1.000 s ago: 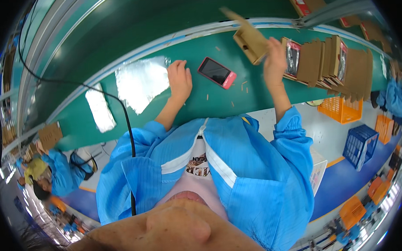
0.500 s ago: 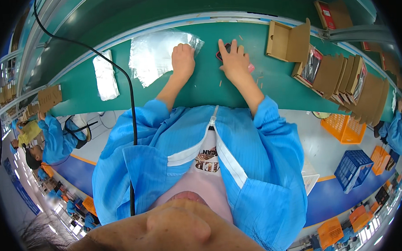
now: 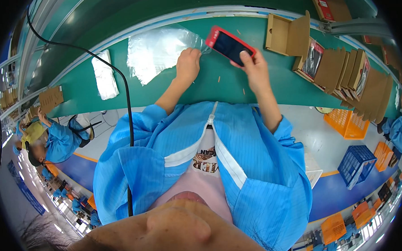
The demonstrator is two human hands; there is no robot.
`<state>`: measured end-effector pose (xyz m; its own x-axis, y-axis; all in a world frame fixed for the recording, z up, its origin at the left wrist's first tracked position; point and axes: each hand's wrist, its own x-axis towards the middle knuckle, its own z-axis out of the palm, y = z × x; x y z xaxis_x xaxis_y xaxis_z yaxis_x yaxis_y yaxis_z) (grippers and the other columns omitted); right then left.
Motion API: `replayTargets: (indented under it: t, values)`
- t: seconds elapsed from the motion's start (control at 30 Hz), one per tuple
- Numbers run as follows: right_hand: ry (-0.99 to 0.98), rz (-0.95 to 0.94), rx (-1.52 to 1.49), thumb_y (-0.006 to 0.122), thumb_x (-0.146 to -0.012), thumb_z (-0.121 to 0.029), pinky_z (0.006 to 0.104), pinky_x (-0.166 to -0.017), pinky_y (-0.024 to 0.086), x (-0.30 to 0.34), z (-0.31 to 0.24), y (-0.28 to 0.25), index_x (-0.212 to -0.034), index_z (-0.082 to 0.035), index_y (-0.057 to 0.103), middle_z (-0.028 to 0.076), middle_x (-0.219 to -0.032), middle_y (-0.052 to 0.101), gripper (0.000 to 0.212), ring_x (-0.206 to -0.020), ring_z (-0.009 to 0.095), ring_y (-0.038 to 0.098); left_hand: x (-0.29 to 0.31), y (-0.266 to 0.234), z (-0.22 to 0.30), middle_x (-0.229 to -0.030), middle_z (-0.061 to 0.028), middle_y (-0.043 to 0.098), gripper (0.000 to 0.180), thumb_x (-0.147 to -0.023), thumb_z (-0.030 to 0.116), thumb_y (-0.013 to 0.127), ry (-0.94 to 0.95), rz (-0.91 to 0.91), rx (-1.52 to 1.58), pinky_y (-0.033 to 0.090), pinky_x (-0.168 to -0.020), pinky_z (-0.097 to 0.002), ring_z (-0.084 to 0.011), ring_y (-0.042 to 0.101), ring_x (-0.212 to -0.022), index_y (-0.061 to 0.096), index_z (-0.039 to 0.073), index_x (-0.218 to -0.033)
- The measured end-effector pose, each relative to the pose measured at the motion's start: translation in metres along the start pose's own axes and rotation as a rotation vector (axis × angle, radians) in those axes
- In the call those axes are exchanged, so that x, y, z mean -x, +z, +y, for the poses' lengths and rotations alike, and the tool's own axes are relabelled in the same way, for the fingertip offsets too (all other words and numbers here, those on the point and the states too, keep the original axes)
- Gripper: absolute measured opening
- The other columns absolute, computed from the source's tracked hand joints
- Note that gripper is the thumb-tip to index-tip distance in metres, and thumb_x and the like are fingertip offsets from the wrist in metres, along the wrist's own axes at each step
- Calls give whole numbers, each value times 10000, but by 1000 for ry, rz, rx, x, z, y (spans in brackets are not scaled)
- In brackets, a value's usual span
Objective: Packing mobile phones into protective plastic sleeves and then into cardboard boxes on an assembly line.
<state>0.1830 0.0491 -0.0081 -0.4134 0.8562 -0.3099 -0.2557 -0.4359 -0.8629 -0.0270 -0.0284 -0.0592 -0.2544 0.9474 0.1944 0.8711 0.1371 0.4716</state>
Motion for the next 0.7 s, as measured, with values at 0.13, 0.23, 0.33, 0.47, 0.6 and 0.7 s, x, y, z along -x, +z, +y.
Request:
replayTargets:
  t: [0.13, 0.23, 0.33, 0.47, 0.6, 0.7]
  values:
    - [-196, 78, 570, 622, -888, -200, 261, -686, 452, 16, 52, 14, -1078, -45, 576, 41, -926, 605, 249, -783, 137, 561, -5, 13, -8, -765, -171, 592, 84, -839, 105, 573, -107, -19, 109, 466, -672, -430, -345, 588, -744, 608, 30, -836]
    - [-514, 22, 1085, 646, -838, -197, 329, -672, 462, 23, 50, 18, -997, -71, 606, 94, -867, 578, 206, -770, 254, 574, -11, 11, -16, -767, -161, 626, 114, -873, 114, 526, -375, 33, 246, 475, -660, -409, -351, 606, -715, 612, 38, -879]
    - [-721, -12, 1423, 658, -804, -205, 403, -594, 462, 27, 35, 22, -940, -83, 604, 105, -836, 567, 191, -708, 285, 575, -17, -4, -3, -772, -133, 624, 99, -849, 92, 548, -242, 114, 91, 474, -641, -397, -321, 594, -706, 615, 59, -914]
    - [-70, -62, 1011, 624, -868, -225, 328, -522, 481, 25, 12, 40, -935, -45, 586, 71, -815, 586, 196, -637, 192, 607, -16, -26, 12, -769, -95, 606, 145, -793, 64, 576, 151, 132, -75, 468, -607, -382, -281, 572, -692, 613, 77, -933]
    - [400, -140, 116, 533, -948, -228, 276, -654, 535, 22, 21, 31, -1098, 26, 512, 90, -964, 581, 296, -800, 171, 629, -12, -36, 36, -692, -57, 519, 202, -685, 53, 604, 410, 133, -2, 455, -562, -350, -240, 545, -659, 605, 71, -886]
    - [240, -44, 19, 454, -980, -275, 315, -803, 538, 37, 14, 32, -1240, 30, 395, 134, -1129, 491, 405, -931, 223, 600, -17, -49, 64, -683, -49, 509, 220, -655, 52, 604, 466, 119, 54, 447, -541, -346, -226, 537, -637, 610, 71, -874]
